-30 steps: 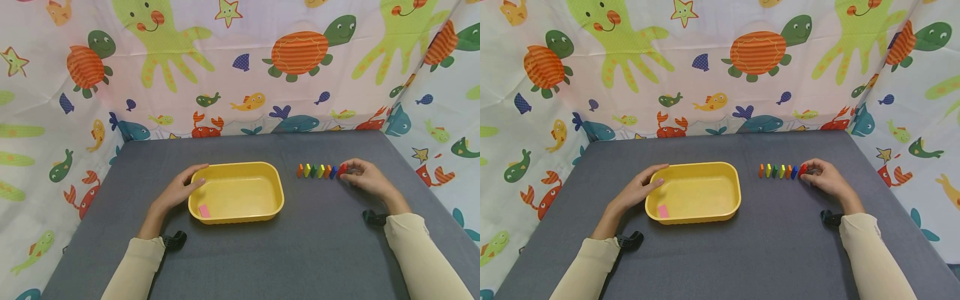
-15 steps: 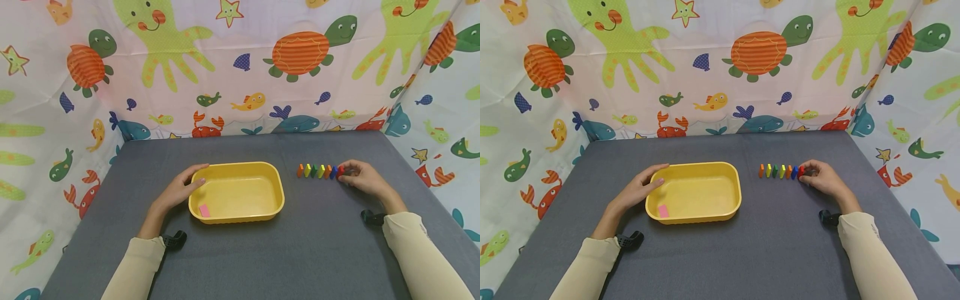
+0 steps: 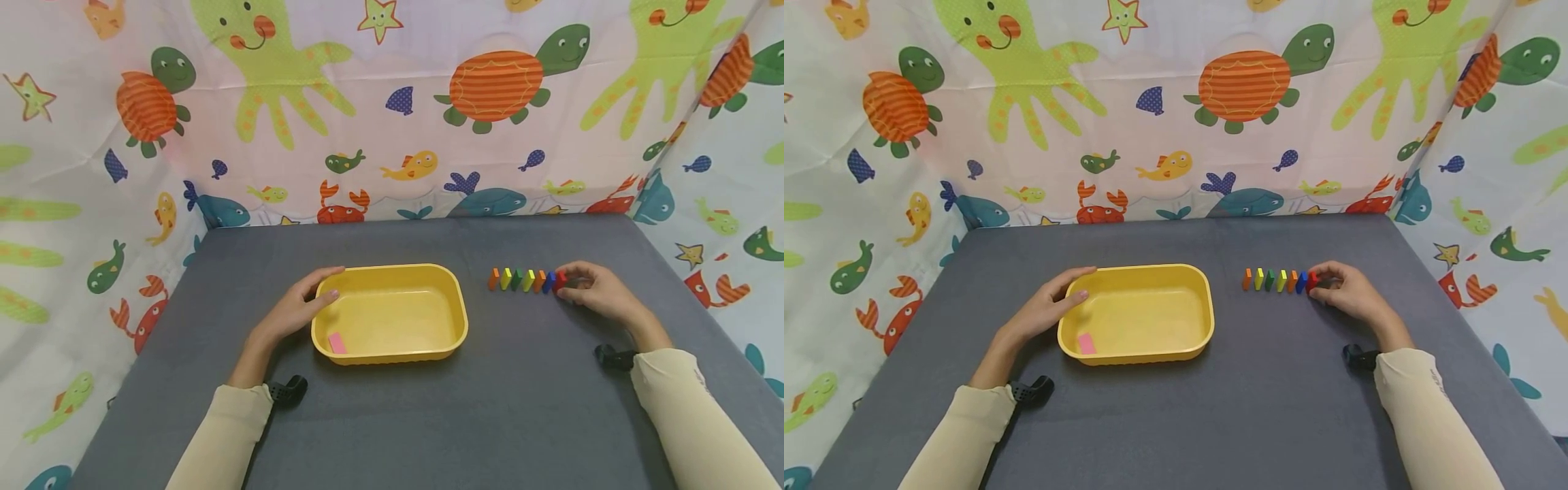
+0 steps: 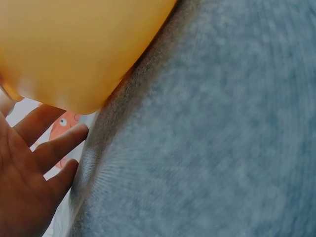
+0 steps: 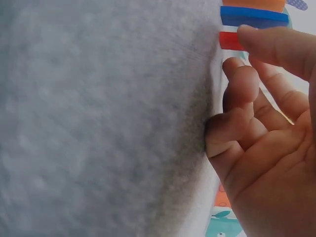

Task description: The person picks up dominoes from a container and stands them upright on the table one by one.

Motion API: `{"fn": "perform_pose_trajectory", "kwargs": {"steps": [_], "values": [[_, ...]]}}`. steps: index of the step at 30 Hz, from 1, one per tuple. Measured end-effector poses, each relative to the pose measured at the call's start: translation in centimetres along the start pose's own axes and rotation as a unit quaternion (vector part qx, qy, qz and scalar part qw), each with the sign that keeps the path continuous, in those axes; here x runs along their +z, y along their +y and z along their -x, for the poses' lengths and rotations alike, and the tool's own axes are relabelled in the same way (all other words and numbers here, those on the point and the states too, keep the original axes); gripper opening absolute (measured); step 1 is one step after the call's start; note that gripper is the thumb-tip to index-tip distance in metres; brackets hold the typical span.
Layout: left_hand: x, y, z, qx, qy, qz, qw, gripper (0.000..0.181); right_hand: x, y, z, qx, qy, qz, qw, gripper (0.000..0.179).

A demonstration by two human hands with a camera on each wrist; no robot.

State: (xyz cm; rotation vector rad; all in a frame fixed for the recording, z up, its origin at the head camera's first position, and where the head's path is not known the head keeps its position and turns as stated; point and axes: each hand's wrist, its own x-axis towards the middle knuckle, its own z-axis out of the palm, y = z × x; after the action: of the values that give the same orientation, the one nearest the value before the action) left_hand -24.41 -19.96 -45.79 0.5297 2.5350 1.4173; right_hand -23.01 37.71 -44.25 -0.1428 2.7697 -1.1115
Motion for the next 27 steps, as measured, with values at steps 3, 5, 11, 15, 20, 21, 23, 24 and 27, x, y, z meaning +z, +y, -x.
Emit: {"fn": "perform_pose_trajectory", "kwargs": {"steps": [3,5,11,15,20,21,23,24,27], "values": [[0.0,0.0,0.0,-0.001,0.0,-0.002,1.0,0.05,-0.9,-0.4,0.1,0.005,-0.017,0.009,0.9998,0.054],[0.0,-0.1,0.1,-0.002,0.0,-0.003,1.0,0.05,-1.9,-1.1,0.2,0.002,-0.024,0.023,0.9994,0.058],[-0.1,0.0,0.2,-0.005,0.001,-0.001,1.0,0.05,-4.3,-4.9,0.2,-0.041,-0.001,0.066,0.997,0.057],[-0.2,0.1,0.4,-0.007,0.004,0.001,1.0,0.05,-3.7,-8.6,0.0,-0.075,0.006,0.057,0.9955,0.053],[-0.3,0.0,0.3,-0.015,0.005,-0.006,0.9999,0.049,-1.2,-13.7,-0.9,-0.13,-0.046,0.038,0.9897,0.051],[-0.3,0.0,0.2,-0.016,0.005,-0.007,0.9998,0.049,-0.6,-14.6,-1.1,-0.145,-0.061,0.034,0.987,0.05],[-0.3,0.0,0.1,-0.018,0.004,-0.008,0.9998,0.048,0.6,-16.6,-1.6,-0.177,-0.094,0.021,0.9795,0.046],[-0.2,0.0,0.1,-0.018,0.004,-0.009,0.9998,0.049,1.2,-17.4,-1.8,-0.191,-0.111,0.017,0.9752,0.045],[-0.1,0.1,-0.1,-0.012,0.002,-0.008,0.9999,0.05,2.8,-19.6,-2.5,-0.22,-0.157,0.003,0.9628,0.042]]}}
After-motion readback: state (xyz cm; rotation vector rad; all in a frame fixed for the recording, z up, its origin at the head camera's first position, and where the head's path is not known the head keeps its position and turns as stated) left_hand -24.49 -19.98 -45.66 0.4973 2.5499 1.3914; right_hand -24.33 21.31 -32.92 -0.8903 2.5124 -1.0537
